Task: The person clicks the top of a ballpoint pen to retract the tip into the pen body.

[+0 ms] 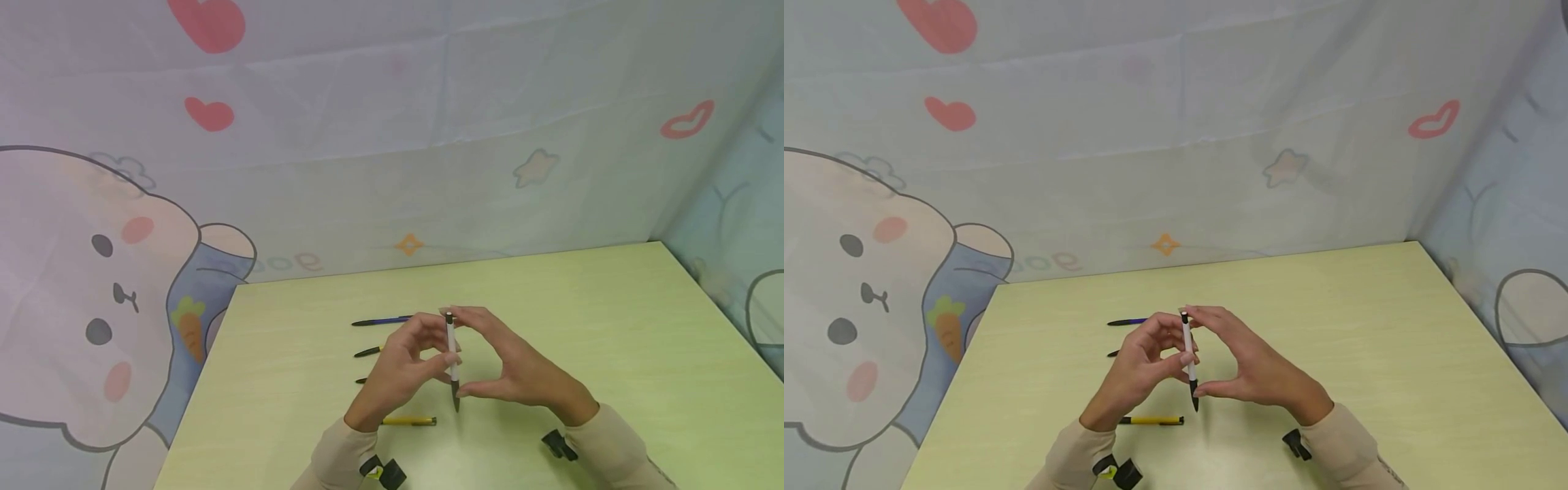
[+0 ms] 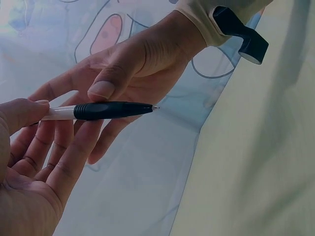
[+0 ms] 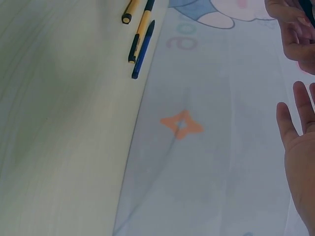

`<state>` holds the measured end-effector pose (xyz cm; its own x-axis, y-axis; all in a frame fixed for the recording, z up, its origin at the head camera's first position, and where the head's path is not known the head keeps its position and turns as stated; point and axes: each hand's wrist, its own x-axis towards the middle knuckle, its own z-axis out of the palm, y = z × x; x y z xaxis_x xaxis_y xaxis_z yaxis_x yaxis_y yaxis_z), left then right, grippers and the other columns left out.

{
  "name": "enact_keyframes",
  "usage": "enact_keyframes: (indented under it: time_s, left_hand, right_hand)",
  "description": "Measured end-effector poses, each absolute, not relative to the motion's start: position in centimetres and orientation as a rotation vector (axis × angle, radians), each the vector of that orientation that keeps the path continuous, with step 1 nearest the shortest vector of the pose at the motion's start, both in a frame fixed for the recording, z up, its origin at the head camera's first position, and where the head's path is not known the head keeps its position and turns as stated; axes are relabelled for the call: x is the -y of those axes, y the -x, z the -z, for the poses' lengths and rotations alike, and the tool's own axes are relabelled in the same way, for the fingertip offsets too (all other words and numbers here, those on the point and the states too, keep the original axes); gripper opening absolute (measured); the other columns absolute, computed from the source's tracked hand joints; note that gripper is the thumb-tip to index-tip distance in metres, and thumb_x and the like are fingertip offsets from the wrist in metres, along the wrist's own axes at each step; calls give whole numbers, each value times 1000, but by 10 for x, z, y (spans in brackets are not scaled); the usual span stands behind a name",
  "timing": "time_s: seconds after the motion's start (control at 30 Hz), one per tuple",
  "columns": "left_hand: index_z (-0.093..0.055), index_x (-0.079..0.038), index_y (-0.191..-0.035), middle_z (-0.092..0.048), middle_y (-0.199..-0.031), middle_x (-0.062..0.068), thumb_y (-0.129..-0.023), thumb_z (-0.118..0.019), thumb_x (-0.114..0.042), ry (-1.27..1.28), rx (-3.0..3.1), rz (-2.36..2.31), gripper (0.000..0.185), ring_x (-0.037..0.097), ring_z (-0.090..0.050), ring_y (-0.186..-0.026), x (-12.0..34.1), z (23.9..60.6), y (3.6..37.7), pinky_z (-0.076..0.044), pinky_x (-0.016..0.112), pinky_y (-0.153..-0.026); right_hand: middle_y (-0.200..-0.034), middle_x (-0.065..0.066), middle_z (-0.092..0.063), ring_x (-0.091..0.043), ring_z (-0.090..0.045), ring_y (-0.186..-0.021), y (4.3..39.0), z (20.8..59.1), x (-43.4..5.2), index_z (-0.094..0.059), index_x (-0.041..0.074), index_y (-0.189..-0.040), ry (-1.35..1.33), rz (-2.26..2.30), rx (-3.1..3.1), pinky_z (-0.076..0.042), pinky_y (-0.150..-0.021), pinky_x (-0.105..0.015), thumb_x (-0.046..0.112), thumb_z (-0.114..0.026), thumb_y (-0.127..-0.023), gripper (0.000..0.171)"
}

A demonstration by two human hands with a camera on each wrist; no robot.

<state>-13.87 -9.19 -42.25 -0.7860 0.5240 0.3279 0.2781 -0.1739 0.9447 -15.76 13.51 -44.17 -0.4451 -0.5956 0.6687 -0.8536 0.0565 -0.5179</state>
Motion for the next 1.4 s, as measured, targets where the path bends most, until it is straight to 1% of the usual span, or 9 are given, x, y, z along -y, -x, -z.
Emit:
enact_keyframes:
  time_s: [0.17,0.3,0.4,0.57,0.77,0.93,1.27,1.4]
  left_hand:
    - [-53,-3,-130,-60,-110,24,-98,-66,-1,-931,-1887,-2085,35,17,-66,-95,92,422,139,-63,51,-66]
    - [-51,2,-130,-60,-109,26,-97,-66,-1,-936,-1882,-2097,36,17,-66,-95,92,421,139,-63,51,-66]
    - [-51,3,-130,-60,-108,28,-97,-66,-1,-946,-1872,-2106,36,17,-67,-94,92,420,140,-63,51,-65]
    - [-52,-1,-131,-61,-107,30,-97,-66,-1,-950,-1866,-2101,36,18,-68,-93,93,419,142,-62,53,-66]
    - [-54,-6,-132,-63,-106,28,-97,-67,-2,-909,-1873,-2100,38,19,-69,-92,92,416,142,-63,51,-67]
    - [-54,-7,-132,-64,-104,28,-97,-67,-1,-903,-1875,-2096,38,20,-70,-91,92,415,143,-63,51,-67]
    - [-56,-11,-135,-64,-105,24,-96,-68,-3,-837,-1855,-2093,42,23,-70,-92,93,413,141,-62,52,-69]
    - [-57,-11,-135,-65,-105,23,-96,-68,-2,-833,-1844,-2101,42,22,-70,-93,93,414,141,-63,52,-69]
  right_hand:
    - [-155,-15,-40,-22,-40,-142,155,437,-135,-30,-5,-153,-1456,-1320,2111,-33,-118,-25,22,-94,-73,106]
    - [-155,-13,-40,-22,-39,-143,154,436,-134,-30,-3,-154,-1451,-1297,2138,-32,-119,-25,27,-95,-71,109]
    - [-155,-12,-41,-22,-40,-143,154,435,-134,-29,-2,-154,-1449,-1296,2146,-32,-119,-25,29,-95,-70,111]
    - [-154,-11,-42,-21,-41,-141,156,434,-134,-29,-1,-153,-1446,-1315,2148,-33,-118,-24,29,-96,-69,111]
    - [-152,-12,-43,-21,-42,-141,159,434,-133,-30,-2,-152,-1442,-1322,2134,-33,-118,-25,28,-97,-67,113]
    - [-151,-13,-44,-21,-44,-138,160,435,-133,-30,-3,-151,-1445,-1325,2115,-34,-117,-25,28,-97,-65,113]
    - [-149,-10,-45,-21,-46,-136,159,435,-132,-31,-2,-151,-1441,-1327,2118,-35,-116,-25,29,-96,-68,110]
    - [-148,-12,-46,-21,-46,-135,159,437,-131,-31,-4,-150,-1441,-1345,2106,-35,-116,-24,26,-97,-65,113]
